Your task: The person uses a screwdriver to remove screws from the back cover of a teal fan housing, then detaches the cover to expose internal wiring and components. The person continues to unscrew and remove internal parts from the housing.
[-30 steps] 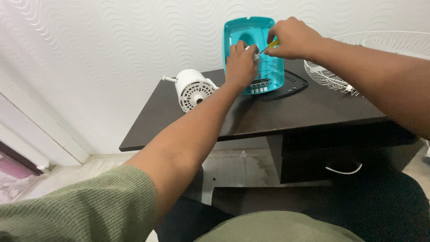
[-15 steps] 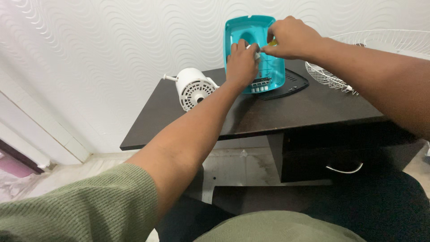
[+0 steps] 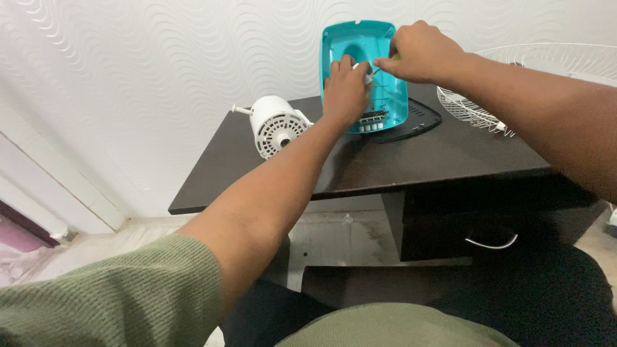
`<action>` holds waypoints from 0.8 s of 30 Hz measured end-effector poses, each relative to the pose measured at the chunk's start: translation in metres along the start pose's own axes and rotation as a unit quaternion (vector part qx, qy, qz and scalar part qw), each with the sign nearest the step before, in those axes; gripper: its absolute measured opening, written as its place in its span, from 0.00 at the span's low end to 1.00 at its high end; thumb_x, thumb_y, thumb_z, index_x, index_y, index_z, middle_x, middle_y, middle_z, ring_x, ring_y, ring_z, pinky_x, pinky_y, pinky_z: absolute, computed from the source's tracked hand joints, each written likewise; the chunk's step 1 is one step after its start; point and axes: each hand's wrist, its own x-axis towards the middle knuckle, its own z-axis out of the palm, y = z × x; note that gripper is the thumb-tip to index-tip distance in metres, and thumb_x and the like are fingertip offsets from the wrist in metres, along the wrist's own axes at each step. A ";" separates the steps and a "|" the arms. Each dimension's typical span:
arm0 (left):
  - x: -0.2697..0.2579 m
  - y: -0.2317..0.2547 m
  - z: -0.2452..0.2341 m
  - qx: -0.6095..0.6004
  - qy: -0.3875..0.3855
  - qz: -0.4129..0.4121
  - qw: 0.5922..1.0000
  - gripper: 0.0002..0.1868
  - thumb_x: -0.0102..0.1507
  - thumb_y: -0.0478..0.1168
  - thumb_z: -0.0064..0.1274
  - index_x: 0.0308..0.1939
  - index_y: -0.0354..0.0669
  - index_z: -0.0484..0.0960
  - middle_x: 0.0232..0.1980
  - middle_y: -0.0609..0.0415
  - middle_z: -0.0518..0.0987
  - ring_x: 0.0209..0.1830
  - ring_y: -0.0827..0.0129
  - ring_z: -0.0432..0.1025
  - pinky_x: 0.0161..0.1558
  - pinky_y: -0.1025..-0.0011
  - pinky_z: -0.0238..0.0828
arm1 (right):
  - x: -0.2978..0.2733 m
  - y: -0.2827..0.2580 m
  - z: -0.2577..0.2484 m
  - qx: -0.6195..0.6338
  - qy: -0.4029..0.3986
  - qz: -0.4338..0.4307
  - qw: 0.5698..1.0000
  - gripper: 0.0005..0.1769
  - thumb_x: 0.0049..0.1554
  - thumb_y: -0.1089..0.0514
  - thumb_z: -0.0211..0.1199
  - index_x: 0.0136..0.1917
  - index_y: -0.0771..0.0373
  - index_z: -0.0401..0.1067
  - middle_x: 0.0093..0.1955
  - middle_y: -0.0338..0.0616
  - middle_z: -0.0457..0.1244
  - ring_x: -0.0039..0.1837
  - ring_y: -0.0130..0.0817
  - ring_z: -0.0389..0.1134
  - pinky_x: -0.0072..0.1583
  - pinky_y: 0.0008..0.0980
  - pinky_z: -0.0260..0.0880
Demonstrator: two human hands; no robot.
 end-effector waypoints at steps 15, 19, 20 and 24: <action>-0.003 -0.001 0.000 -0.001 0.009 0.006 1.000 0.15 0.56 0.39 0.63 0.47 0.53 0.81 0.51 0.53 0.72 0.55 0.54 0.67 0.47 0.54 0.70 | -0.009 0.003 -0.003 0.036 0.031 -0.053 0.997 0.16 0.58 0.48 0.72 0.51 0.63 0.82 0.45 0.58 0.71 0.48 0.55 0.73 0.54 0.48 0.74; -0.003 0.001 0.001 0.009 0.009 0.005 1.000 0.14 0.58 0.39 0.62 0.47 0.52 0.80 0.52 0.52 0.72 0.55 0.55 0.67 0.47 0.54 0.70 | -0.008 0.003 -0.005 0.047 0.070 -0.146 0.986 0.15 0.48 0.54 0.71 0.48 0.61 0.84 0.44 0.55 0.71 0.47 0.54 0.73 0.52 0.48 0.74; -0.003 0.000 0.001 0.003 0.005 0.005 1.000 0.15 0.57 0.39 0.62 0.47 0.52 0.80 0.52 0.52 0.72 0.55 0.54 0.67 0.47 0.53 0.70 | -0.009 0.002 -0.004 0.044 0.067 -0.133 0.988 0.15 0.49 0.53 0.72 0.48 0.62 0.83 0.43 0.56 0.71 0.46 0.54 0.73 0.51 0.48 0.74; -0.002 0.001 -0.002 0.012 -0.003 0.003 1.000 0.15 0.56 0.39 0.62 0.46 0.50 0.80 0.52 0.51 0.71 0.55 0.54 0.67 0.46 0.53 0.70 | -0.006 -0.003 -0.003 0.015 0.053 -0.057 0.997 0.17 0.58 0.48 0.72 0.48 0.66 0.82 0.42 0.58 0.71 0.45 0.54 0.74 0.52 0.48 0.74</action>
